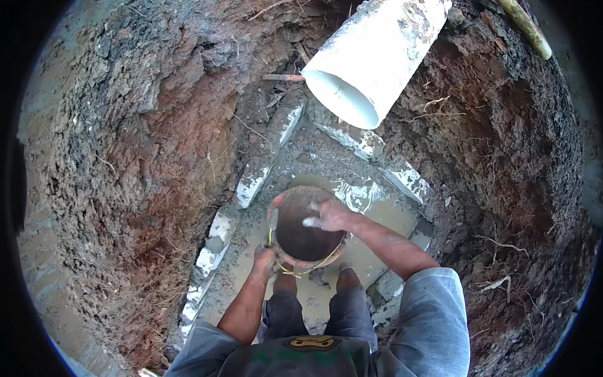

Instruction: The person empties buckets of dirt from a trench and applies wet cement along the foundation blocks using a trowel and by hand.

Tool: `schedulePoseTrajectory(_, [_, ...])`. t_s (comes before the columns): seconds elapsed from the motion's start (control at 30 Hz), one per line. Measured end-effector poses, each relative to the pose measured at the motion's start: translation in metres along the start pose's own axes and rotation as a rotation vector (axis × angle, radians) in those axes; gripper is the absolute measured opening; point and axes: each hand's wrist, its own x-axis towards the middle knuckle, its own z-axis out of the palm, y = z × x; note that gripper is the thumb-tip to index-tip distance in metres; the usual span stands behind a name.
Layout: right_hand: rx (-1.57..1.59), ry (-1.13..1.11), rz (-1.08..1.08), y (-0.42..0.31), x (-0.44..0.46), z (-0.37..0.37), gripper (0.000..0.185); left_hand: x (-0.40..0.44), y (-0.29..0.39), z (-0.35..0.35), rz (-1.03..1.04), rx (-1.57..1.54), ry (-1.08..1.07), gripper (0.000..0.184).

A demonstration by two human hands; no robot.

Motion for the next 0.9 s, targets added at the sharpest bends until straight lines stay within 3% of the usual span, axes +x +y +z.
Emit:
schedulePoseTrajectory(0.03, [-0.008,0.003,0.235,0.021,0.029,-0.025,0.055,-0.002,-0.012,-0.002,0.048,-0.017,0.024,0.027])
schedulePoseTrajectory(0.13, [-0.259,0.203,0.37,0.115,0.103,-0.057,0.056,0.001,-0.039,-0.019,0.164,0.053,0.05,0.028])
schedulePoseTrajectory(0.17, [-0.32,0.097,0.486,0.133,0.125,-0.069,0.055,0.005,-0.042,-0.027,0.199,0.1,0.054,0.029])
schedulePoseTrajectory(0.2, [-0.443,0.17,0.374,0.169,0.147,-0.063,0.052,-0.004,-0.025,-0.028,0.12,0.064,0.039,0.027])
schedulePoseTrajectory(0.27, [-0.539,0.115,0.408,0.189,0.17,-0.086,0.042,0.005,-0.032,-0.048,0.165,0.21,0.067,0.028])
schedulePoseTrajectory(0.33, [-0.357,0.312,0.546,0.165,0.16,-0.125,0.04,0.004,-0.031,-0.062,0.157,0.266,0.071,0.03])
schedulePoseTrajectory(0.47, [-0.341,0.257,0.715,0.172,0.157,-0.146,0.05,0.001,-0.044,-0.073,0.138,0.356,0.139,0.045])
schedulePoseTrajectory(0.5, [-0.235,0.316,0.78,0.143,0.149,-0.148,0.051,0.001,-0.044,-0.07,0.126,0.362,0.151,0.049])
schedulePoseTrajectory(0.6, [-0.717,0.53,0.286,0.156,0.156,-0.103,0.047,0.011,-0.049,-0.059,0.125,0.411,0.145,0.058])
schedulePoseTrajectory(0.7, [-0.559,0.213,0.616,0.18,0.171,-0.105,0.049,0.013,-0.057,-0.054,0.151,0.368,0.108,0.061])
schedulePoseTrajectory(0.73, [-0.307,0.161,0.815,0.152,0.17,-0.123,0.049,0.011,-0.056,-0.051,0.166,0.333,0.096,0.062])
schedulePoseTrajectory(0.87, [-0.871,0.977,0.27,0.173,0.175,-0.1,0.043,-0.003,-0.026,-0.03,0.094,0.448,0.077,0.063])
schedulePoseTrajectory(0.9, [-0.735,0.727,0.443,0.194,0.183,-0.099,0.043,0.004,-0.041,-0.033,0.132,0.441,0.061,0.064])
